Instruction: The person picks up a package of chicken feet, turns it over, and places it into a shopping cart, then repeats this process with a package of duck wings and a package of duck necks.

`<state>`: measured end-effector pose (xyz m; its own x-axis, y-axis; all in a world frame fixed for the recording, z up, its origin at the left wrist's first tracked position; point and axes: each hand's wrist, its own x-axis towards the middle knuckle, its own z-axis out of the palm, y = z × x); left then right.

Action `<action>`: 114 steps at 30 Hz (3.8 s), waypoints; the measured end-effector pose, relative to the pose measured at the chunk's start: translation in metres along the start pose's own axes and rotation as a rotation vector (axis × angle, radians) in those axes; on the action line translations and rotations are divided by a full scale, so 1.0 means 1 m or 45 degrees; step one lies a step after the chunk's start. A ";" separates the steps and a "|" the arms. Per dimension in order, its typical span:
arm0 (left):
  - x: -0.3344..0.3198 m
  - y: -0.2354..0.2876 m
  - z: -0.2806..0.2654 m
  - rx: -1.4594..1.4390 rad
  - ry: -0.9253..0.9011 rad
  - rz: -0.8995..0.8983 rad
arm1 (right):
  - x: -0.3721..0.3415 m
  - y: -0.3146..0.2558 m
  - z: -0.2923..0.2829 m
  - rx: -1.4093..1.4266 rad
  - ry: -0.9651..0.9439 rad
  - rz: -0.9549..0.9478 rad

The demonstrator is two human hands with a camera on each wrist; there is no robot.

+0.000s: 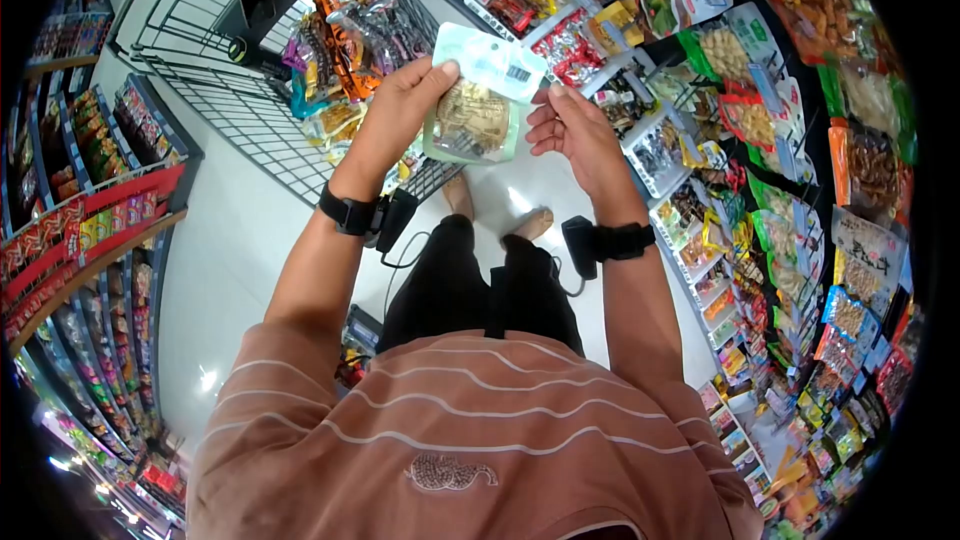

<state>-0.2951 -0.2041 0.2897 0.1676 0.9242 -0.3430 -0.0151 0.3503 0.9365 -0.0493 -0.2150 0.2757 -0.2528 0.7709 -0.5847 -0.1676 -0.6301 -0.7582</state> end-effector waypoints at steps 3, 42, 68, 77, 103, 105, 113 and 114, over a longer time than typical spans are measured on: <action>0.005 -0.009 0.004 -0.180 -0.025 -0.103 | -0.008 -0.002 0.003 -0.009 0.006 -0.059; 0.050 -0.159 0.235 -0.160 -0.420 -0.565 | -0.056 0.158 -0.179 0.778 0.421 -0.043; 0.253 -0.303 0.404 -0.107 -0.304 -0.273 | 0.101 0.213 -0.402 0.704 0.696 -0.530; 0.260 -0.299 0.413 -0.174 -0.375 -0.047 | 0.105 0.202 -0.416 0.558 0.702 -0.564; 0.310 -0.312 0.442 -0.268 -0.222 -0.041 | 0.144 0.206 -0.448 0.305 0.863 -0.553; 0.316 -0.314 0.449 -0.270 -0.181 -0.017 | 0.143 0.212 -0.451 0.286 0.791 -0.485; 0.314 -0.338 0.445 0.131 -0.040 0.511 | 0.174 0.209 -0.467 0.494 0.927 -0.644; 0.301 -0.334 0.434 0.265 -0.022 0.452 | 0.178 0.205 -0.467 0.499 0.941 -0.681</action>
<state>0.1881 -0.1091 -0.0948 0.2047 0.9788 0.0036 0.1242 -0.0296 0.9918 0.3163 -0.1628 -0.1189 0.5835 0.7431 -0.3276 -0.4231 -0.0662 -0.9037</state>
